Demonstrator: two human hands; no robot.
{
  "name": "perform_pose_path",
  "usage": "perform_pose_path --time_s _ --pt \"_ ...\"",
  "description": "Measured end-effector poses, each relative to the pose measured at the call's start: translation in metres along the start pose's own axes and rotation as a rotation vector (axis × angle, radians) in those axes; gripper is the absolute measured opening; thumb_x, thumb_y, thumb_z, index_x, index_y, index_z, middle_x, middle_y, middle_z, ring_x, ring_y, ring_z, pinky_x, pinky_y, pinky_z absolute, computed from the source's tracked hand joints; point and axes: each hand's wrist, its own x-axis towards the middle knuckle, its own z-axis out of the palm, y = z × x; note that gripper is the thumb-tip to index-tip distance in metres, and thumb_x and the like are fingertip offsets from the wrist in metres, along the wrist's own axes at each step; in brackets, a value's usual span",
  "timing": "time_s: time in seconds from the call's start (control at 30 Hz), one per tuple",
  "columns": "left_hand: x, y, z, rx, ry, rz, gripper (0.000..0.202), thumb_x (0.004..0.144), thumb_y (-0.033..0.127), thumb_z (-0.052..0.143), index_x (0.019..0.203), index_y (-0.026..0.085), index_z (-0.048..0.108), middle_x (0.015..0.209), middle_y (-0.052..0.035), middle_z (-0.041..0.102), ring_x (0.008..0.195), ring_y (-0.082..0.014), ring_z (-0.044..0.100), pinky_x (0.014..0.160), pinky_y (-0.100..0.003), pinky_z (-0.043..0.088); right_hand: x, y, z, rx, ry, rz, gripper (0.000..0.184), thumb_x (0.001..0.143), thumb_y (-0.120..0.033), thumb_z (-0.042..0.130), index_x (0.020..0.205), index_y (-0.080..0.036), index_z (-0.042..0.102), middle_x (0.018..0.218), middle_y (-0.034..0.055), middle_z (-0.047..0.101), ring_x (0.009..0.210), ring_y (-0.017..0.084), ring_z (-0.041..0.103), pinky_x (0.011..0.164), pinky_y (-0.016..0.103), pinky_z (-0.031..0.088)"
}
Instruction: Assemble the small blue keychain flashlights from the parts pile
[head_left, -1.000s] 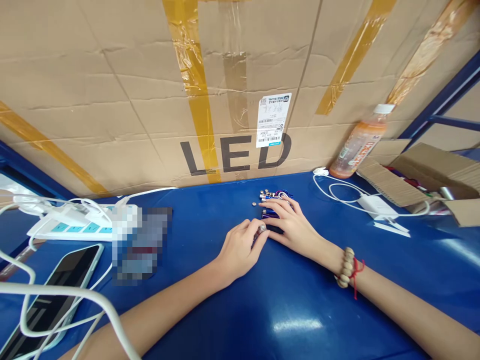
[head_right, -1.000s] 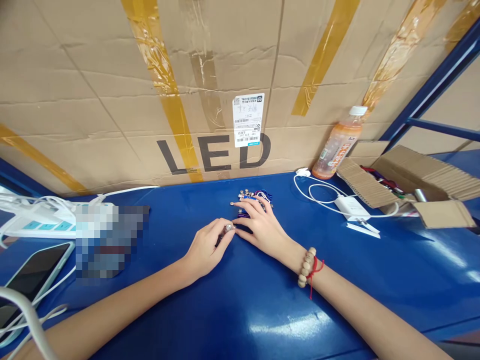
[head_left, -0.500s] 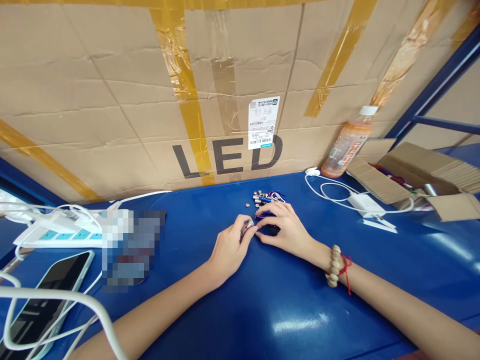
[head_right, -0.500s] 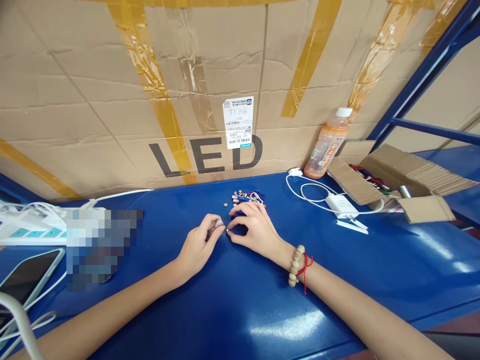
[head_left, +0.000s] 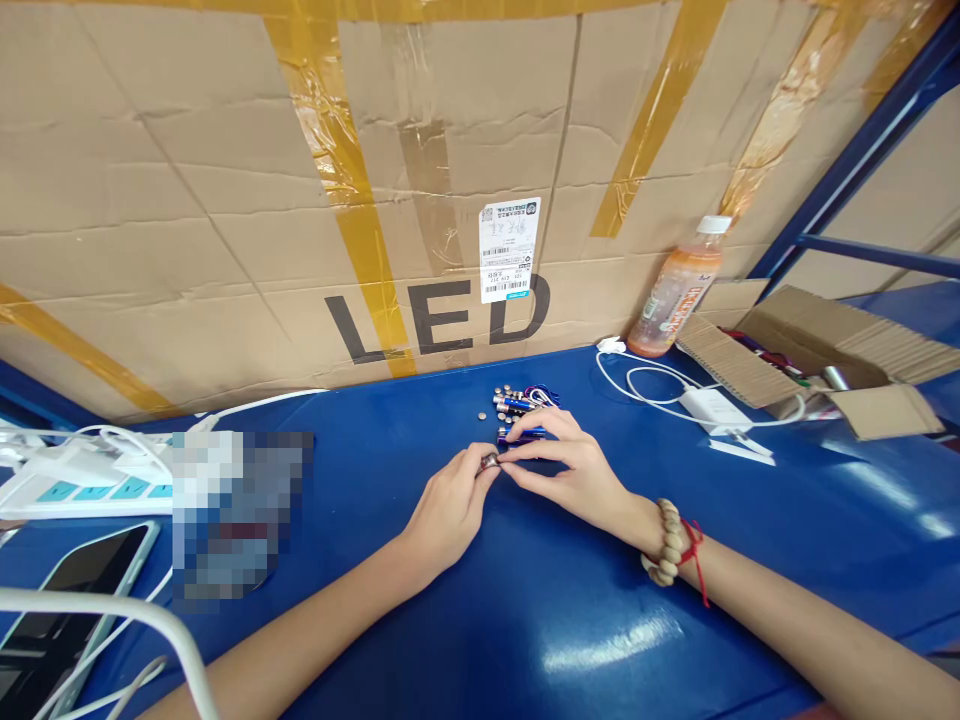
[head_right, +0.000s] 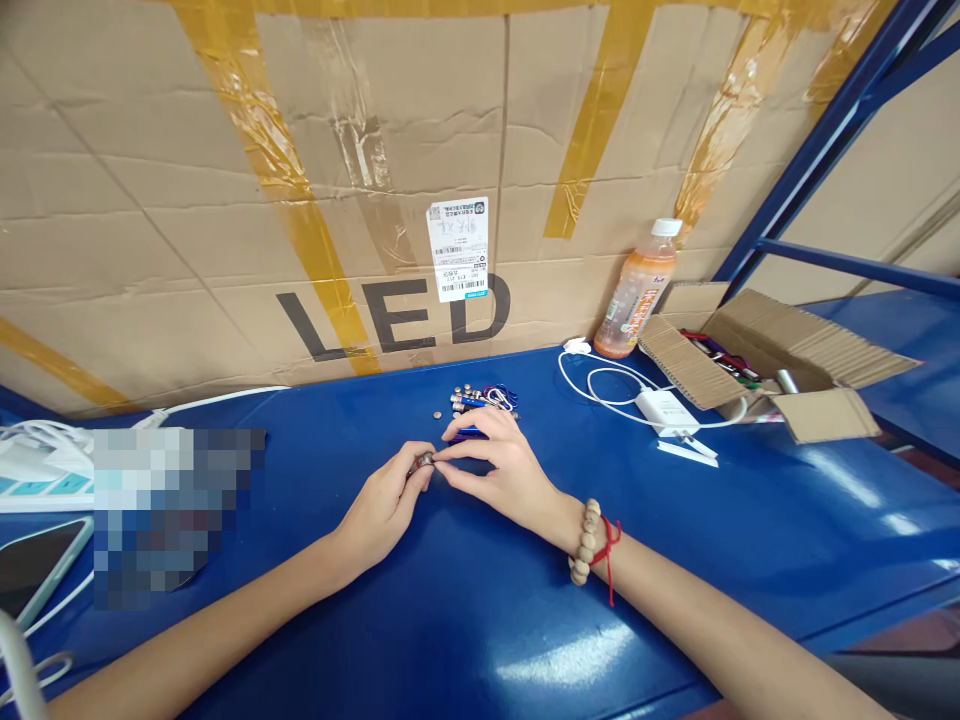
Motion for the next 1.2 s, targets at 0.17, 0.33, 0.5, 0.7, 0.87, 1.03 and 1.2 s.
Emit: perform_pose_path --time_s 0.17,0.33,0.5,0.7,0.87,1.03,1.2 --pt "0.0 0.0 -0.001 -0.054 -0.007 -0.011 0.018 0.094 0.028 0.029 0.098 0.019 0.043 0.082 -0.0023 0.055 0.074 -0.0136 0.053 0.069 -0.026 0.042 0.0 0.001 -0.002 -0.003 -0.031 -0.022 0.009 0.08 -0.022 0.064 0.088 -0.021 0.068 0.095 0.003 0.063 0.093 0.015 0.057 0.086 0.033 0.041" --pt "0.001 0.0 0.0 -0.077 -0.022 -0.071 0.012 0.093 0.028 0.032 0.098 0.02 0.04 0.079 -0.0011 0.055 0.072 -0.0129 0.053 0.068 -0.026 0.041 0.007 0.013 -0.021 -0.255 -0.035 0.015 0.019 0.084 -0.028 0.059 0.099 -0.02 0.064 0.1 0.005 0.063 0.093 0.016 0.057 0.081 0.032 0.04" --pt "0.0 0.0 0.001 -0.086 -0.012 -0.06 0.013 0.092 0.028 0.032 0.102 0.02 0.036 0.078 -0.0009 0.054 0.07 -0.0126 0.054 0.067 -0.026 0.042 0.008 0.044 -0.044 -0.568 -0.125 0.119 0.015 0.089 -0.024 0.052 0.095 -0.021 0.065 0.092 0.0026 0.066 0.083 0.017 0.059 0.074 0.033 0.034" --pt "-0.001 -0.001 0.004 -0.07 0.05 0.007 0.01 0.091 0.024 0.031 0.1 0.02 0.034 0.079 -0.0014 0.053 0.07 -0.0126 0.054 0.064 -0.026 0.042 -0.001 0.059 -0.045 -0.581 -0.364 0.16 0.012 0.086 -0.029 0.057 0.091 -0.024 0.067 0.089 -0.0008 0.066 0.081 0.016 0.061 0.068 0.031 0.034" --pt "-0.002 0.0 0.002 -0.049 0.045 0.051 0.012 0.092 0.023 0.031 0.099 0.02 0.039 0.077 -0.0009 0.052 0.071 -0.0124 0.053 0.066 -0.025 0.044 -0.006 0.063 -0.039 -0.54 -0.433 0.147 0.014 0.087 -0.03 0.056 0.094 -0.026 0.068 0.092 -0.0003 0.066 0.084 0.016 0.061 0.068 0.03 0.039" --pt "-0.004 0.002 -0.001 -0.035 0.015 0.069 0.012 0.092 0.021 0.03 0.097 0.019 0.041 0.081 -0.0017 0.053 0.073 -0.0121 0.053 0.068 -0.025 0.044 -0.012 0.074 -0.035 -0.463 -0.399 0.172 0.021 0.09 -0.032 0.049 0.094 -0.022 0.068 0.095 0.003 0.066 0.085 0.018 0.063 0.067 0.03 0.046" --pt "-0.005 0.003 -0.004 -0.002 -0.036 0.032 0.013 0.093 0.023 0.029 0.101 0.02 0.038 0.076 0.0001 0.054 0.063 -0.012 0.05 0.061 -0.024 0.041 -0.005 0.065 -0.032 -0.313 -0.193 0.226 0.026 0.09 -0.035 0.048 0.1 -0.019 0.065 0.092 0.0045 0.068 0.081 0.019 0.064 0.069 0.032 0.051"
